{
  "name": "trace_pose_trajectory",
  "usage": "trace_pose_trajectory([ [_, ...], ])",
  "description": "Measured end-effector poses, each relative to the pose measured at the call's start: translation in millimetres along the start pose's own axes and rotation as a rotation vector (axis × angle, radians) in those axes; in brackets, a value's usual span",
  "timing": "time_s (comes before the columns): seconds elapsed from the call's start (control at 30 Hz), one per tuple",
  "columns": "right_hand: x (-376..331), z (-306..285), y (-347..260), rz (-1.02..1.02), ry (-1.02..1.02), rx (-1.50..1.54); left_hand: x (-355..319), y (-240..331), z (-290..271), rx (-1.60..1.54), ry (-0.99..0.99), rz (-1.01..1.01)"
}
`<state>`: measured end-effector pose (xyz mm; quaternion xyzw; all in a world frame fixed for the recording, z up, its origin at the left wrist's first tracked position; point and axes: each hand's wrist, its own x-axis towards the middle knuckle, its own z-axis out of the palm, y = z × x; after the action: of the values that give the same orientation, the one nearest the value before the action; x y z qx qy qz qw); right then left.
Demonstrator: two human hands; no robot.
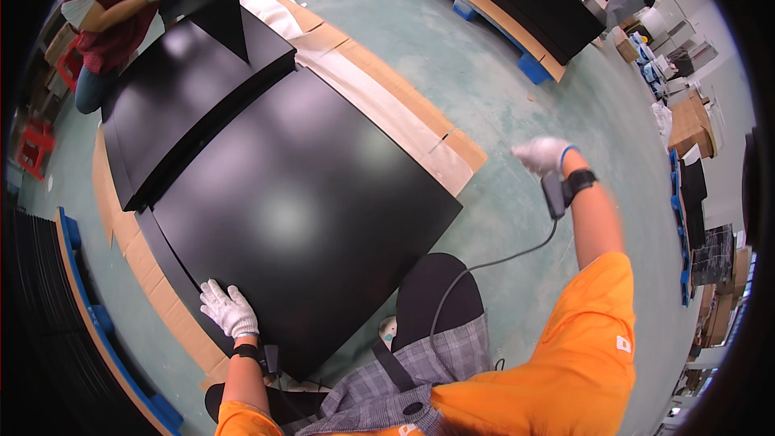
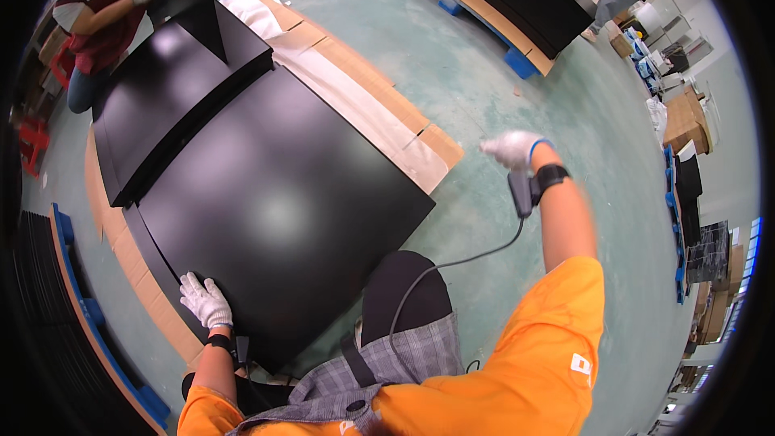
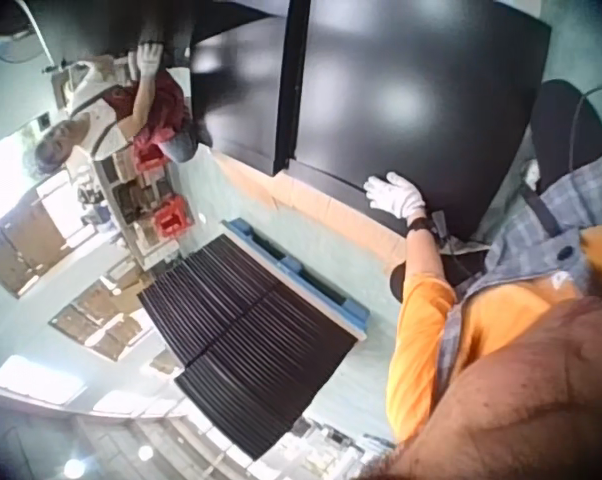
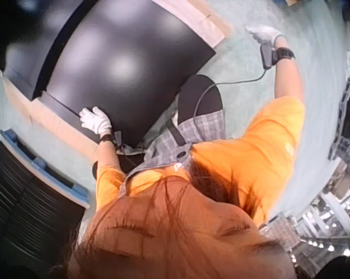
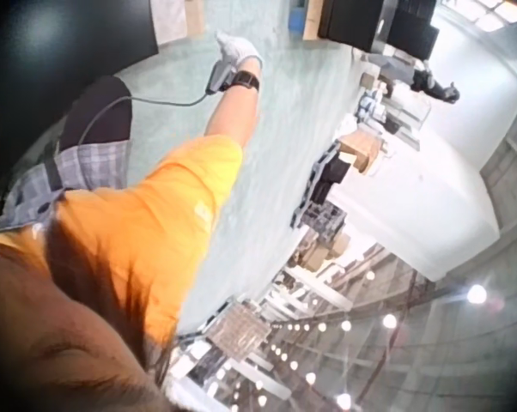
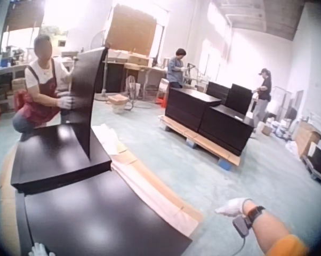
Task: Moving and stacking large black metal or plastic panels in a manufacturing environment.
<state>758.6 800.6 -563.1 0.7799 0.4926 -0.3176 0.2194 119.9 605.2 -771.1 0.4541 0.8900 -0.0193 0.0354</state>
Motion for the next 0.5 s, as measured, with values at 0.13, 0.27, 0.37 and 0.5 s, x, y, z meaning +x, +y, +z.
trace_pose_trajectory([
  [0.13,8.8,83.4,-26.2,-0.278,0.166,0.053,0.3,-0.6,1.8,-0.012,0.03,0.002],
  [0.27,29.2,156.3,-104.6,-0.617,0.424,0.099,-0.4,-4.7,7.5,0.004,0.032,0.015],
  [0.37,35.2,179.7,-167.0,-0.926,0.568,0.024,0.0,-4.4,7.9,0.003,0.066,0.033],
  [0.5,16.7,223.6,-219.5,-1.107,0.576,-0.199,-2.8,-1.0,-0.2,-0.043,0.025,0.0],
])
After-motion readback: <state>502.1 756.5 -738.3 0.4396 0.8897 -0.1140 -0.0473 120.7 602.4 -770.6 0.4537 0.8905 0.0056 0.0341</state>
